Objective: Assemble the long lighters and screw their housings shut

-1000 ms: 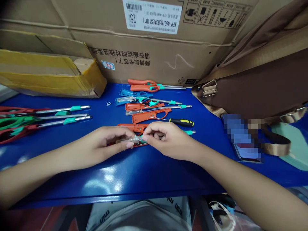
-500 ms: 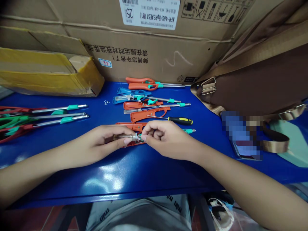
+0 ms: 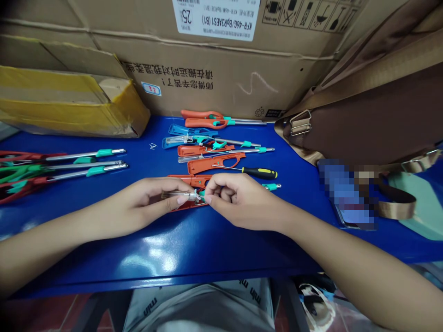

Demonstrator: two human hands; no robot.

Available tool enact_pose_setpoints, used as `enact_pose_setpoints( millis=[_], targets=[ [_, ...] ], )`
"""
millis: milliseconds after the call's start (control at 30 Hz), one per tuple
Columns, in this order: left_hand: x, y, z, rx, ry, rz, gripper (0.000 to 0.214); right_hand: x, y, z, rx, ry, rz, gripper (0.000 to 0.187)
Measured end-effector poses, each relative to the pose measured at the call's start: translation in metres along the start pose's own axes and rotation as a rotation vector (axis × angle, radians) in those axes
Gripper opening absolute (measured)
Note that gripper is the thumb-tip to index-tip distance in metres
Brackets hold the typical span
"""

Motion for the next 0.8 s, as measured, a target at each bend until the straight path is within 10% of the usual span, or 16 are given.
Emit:
enact_pose_setpoints(
  millis=[800],
  targets=[
    [0.0015,0.0002,-0.0004,-0.005,0.056,-0.009,0.027,0.0006,-0.0028,-0.0005,0.004,0.02,0.002,0.019]
  ],
)
Point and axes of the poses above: each hand's wrist, its own y-axis away from the middle knuckle, its own x-axis out of the palm, z = x × y, the point moved 3 cm from there along -y, towards the middle knuckle, and after that the axes turned 4 degrees about -x, right-handed, at the moved point
